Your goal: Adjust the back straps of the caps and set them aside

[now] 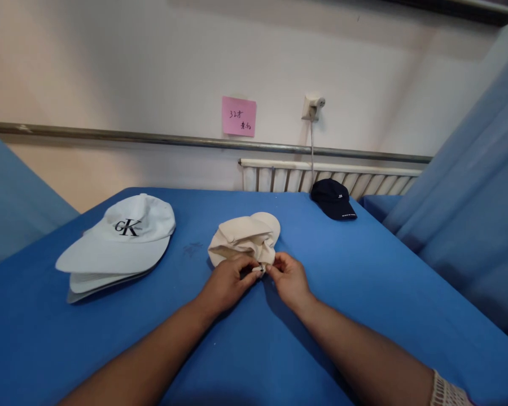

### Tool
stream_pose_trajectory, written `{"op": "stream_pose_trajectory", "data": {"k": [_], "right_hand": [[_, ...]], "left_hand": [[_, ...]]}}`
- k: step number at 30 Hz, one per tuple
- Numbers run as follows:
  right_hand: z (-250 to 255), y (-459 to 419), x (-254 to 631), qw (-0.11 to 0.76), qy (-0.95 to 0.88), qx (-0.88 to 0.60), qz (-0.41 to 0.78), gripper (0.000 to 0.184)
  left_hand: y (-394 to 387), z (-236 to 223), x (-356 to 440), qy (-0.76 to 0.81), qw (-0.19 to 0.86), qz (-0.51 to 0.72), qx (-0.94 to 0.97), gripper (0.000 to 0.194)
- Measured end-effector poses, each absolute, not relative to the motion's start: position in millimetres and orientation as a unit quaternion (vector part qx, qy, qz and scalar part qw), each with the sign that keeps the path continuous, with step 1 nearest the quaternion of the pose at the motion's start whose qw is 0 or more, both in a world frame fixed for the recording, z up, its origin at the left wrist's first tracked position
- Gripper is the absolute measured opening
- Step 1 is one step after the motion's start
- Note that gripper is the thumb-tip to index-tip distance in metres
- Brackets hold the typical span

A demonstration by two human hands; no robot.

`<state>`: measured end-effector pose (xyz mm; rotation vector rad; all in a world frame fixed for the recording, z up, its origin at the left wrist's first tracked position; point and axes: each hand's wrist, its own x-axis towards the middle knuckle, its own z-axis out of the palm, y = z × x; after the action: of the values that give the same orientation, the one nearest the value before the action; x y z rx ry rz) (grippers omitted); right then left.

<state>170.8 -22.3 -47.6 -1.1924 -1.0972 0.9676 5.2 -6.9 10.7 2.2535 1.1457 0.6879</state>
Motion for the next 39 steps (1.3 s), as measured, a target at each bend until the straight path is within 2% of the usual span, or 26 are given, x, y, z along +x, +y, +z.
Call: {"op": "stream_pose_trajectory", "data": {"k": [5,9,21,28,33,39], "right_hand": [[-47.3,-22.4,169.0,0.583,-0.476,-0.507,0.42,0.014],[-46.2,-23.9,166.8,0.584,-0.476,-0.501,0.426,0.014],[-50.0,-24.7,164.2,0.585,-0.47,-0.492,0.441,0.016],[-44.9,-25.5,166.1,0.589,-0.482,-0.487,0.43,0.016],[-44.2,-25.2,166.6,0.588,-0.488,-0.488,0.422,0.015],[-46.2,-24.5,167.9,0.587,-0.483,-0.49,0.427,0.015]], "left_hand": [[-6.7,13.7,4.1,0.419,0.219,0.206,0.857,0.02],[-7.0,13.5,5.0,0.421,0.202,0.218,0.857,0.02],[-3.5,16.1,3.5,0.377,0.242,0.22,0.867,0.014],[-4.4,8.3,7.5,0.467,0.28,0.282,0.79,0.012],[-4.0,7.6,5.5,0.458,0.297,0.258,0.797,0.021],[-2.1,9.7,4.8,0.416,0.264,0.22,0.842,0.018]]}}
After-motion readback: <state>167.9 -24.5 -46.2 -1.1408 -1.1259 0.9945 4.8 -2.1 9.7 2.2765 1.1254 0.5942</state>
